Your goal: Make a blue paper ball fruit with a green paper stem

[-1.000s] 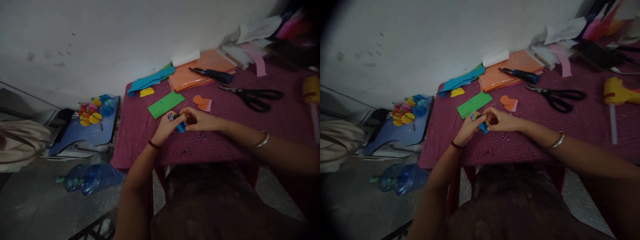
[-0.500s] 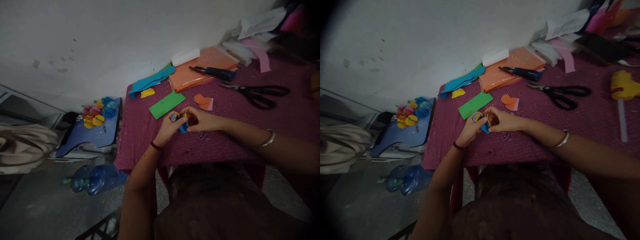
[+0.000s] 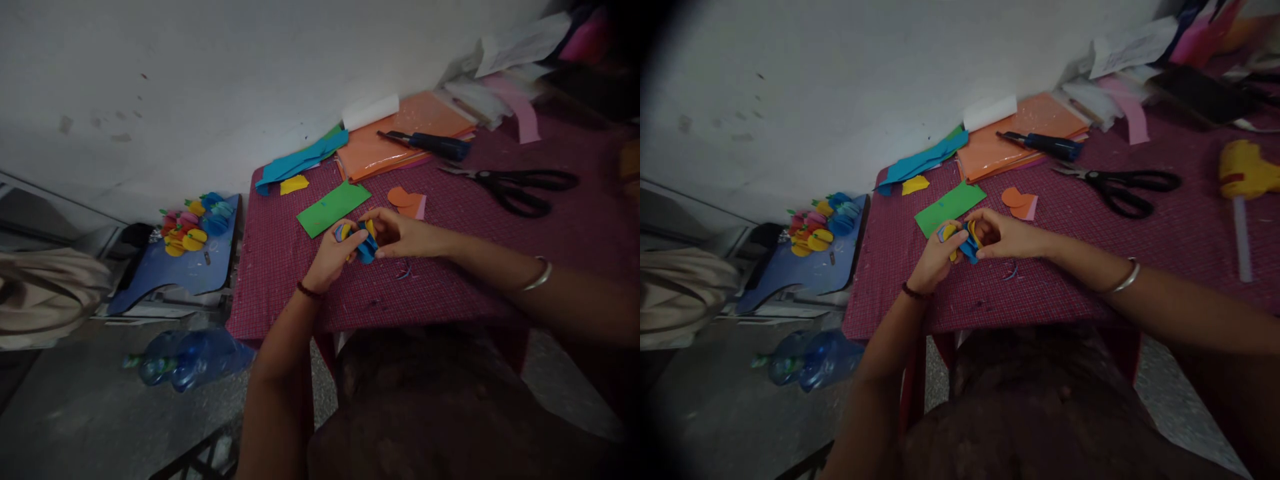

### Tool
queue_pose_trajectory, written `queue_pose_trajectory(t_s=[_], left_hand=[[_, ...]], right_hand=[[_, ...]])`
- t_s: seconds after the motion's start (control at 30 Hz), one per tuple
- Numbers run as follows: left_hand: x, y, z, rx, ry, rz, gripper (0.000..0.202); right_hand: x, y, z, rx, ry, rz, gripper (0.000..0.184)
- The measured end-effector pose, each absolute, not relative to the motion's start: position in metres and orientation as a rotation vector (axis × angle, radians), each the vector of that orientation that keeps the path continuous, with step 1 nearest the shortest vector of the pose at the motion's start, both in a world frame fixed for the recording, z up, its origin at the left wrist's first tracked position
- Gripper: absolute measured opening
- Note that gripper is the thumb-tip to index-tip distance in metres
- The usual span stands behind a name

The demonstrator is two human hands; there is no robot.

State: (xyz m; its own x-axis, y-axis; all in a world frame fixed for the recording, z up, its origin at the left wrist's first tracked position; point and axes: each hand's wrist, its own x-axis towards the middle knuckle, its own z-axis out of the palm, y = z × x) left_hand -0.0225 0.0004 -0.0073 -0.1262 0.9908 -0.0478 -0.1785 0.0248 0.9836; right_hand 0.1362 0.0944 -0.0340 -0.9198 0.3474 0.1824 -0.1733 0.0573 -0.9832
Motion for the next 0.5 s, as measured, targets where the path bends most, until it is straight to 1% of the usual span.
queue_pose_trajectory(t_s=[0.3,0.4,0.5], left_hand=[[-0.0245,0.0007,-0.0073,0.98,1.155,1.343,0.037],[-0.025,0.0007,-0.0076,0.998,1.172,1.329,0.038],[-0.0256,0.0008,-0.0092,1.02,1.169,1.313,0.035]], right_hand=[[0.1368,0.0935,-0.0305,-0.171,-1.964,1.9,0.059],[0.1379,0.091,-0.0269,-0.233,-2.03,1.813,0.058],[0.1401,0.0912,-0.0254,-0.323,-2.148,1.654,0.058]])
